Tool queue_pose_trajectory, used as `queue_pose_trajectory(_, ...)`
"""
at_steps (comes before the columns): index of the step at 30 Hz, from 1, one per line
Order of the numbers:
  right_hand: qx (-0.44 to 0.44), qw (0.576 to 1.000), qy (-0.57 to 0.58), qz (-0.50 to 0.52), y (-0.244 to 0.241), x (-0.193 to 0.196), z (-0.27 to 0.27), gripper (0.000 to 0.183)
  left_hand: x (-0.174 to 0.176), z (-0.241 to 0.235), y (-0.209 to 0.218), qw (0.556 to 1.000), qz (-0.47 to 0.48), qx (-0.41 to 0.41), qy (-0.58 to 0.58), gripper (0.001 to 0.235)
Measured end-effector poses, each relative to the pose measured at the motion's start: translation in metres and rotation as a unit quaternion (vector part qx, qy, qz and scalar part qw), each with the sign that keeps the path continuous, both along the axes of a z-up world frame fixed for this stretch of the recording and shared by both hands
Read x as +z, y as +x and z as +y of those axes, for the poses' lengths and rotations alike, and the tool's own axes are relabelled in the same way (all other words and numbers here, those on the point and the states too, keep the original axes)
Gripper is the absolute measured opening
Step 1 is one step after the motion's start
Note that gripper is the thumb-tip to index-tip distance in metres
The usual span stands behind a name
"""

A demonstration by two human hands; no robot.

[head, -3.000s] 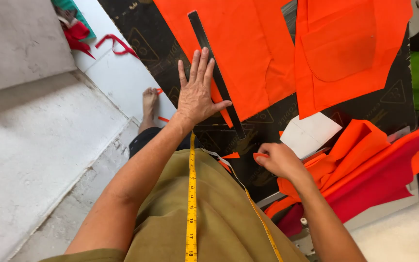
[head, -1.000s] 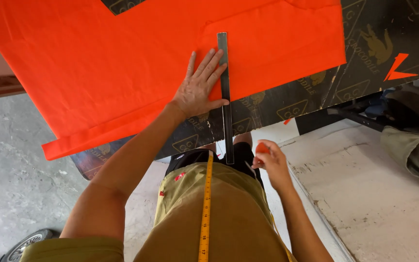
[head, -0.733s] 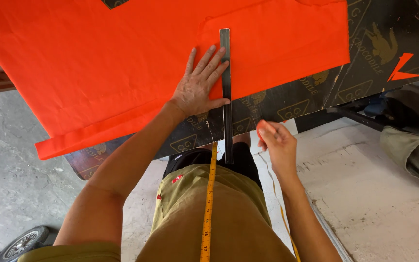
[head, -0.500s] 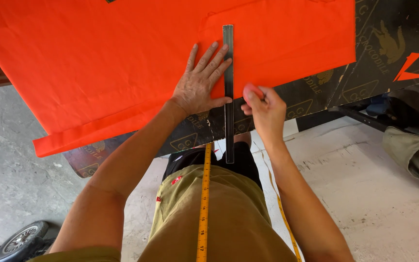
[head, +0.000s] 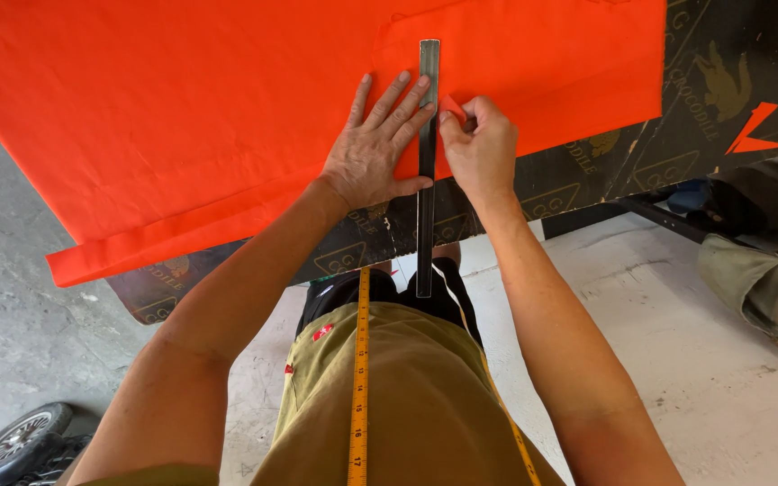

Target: Cutting out garment pieces from orange fabric using a paper pattern and scissors on a cutting table.

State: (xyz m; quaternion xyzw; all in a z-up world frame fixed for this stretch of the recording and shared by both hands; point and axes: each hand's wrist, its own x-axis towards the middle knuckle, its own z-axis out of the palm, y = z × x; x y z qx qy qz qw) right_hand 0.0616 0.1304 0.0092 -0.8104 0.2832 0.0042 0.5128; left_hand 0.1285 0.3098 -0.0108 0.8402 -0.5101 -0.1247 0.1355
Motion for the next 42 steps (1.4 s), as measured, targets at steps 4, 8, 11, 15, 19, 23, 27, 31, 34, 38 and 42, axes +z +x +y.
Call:
queue_pose_trajectory(4,0.102,0.987,-0.041,0.116,-0.046,0.007,0.004,0.032,-0.003,0.0,-0.002,1.0,-0.014,0.002,0.011,0.103)
queue_pose_trajectory(8,0.313,0.844,0.113,0.42,-0.127,0.062,0.006,0.019,-0.002,0.0,0.0,0.999,-0.034,0.0,0.031,0.103)
queue_pose_trajectory(11,0.162,0.922,0.08,0.341,-0.164,0.059,0.013,0.026,0.001,-0.002,0.001,0.999,-0.016,0.002,0.029,0.102)
queue_pose_trajectory(15,0.014,0.958,0.227,0.175,-0.215,-0.025,0.043,0.047,0.006,-0.008,-0.013,0.998,0.023,0.053,-0.029,0.099)
queue_pose_trajectory(19,-0.064,0.966,0.225,0.108,-0.218,-0.025,0.02,0.014,0.009,-0.03,-0.03,0.991,0.045,0.118,-0.052,0.095)
queue_pose_trajectory(23,-0.139,0.985,0.1,0.031,-0.226,-0.027,-0.046,0.004,0.001,-0.091,-0.052,0.979,0.045,0.168,-0.102,0.094)
queue_pose_trajectory(27,-0.136,0.99,0.044,0.011,-0.251,-0.036,-0.125,0.008,-0.004,-0.177,-0.069,0.977,0.051,0.17,-0.116,0.091)
queue_pose_trajectory(31,-0.155,0.986,0.067,0.019,-0.257,-0.036,-0.187,0.008,-0.008,-0.252,-0.074,0.985,0.054,0.14,-0.083,0.095)
queue_pose_trajectory(34,-0.118,0.986,0.108,0.053,-0.243,-0.003,-0.22,0.006,-0.008,-0.273,-0.077,0.987,0.051,0.138,-0.06,0.095)
queue_pose_trajectory(38,-0.01,1.0,0.023,-0.006,-0.221,0.009,-0.269,0.005,-0.008,-0.275,-0.073,0.986,0.047,0.142,-0.069,0.098)
queue_pose_trajectory(42,-0.019,0.997,0.059,0.035,-0.186,0.003,-0.291,0.014,-0.008,-0.277,-0.072,0.988,0.047,0.14,-0.053,0.102)
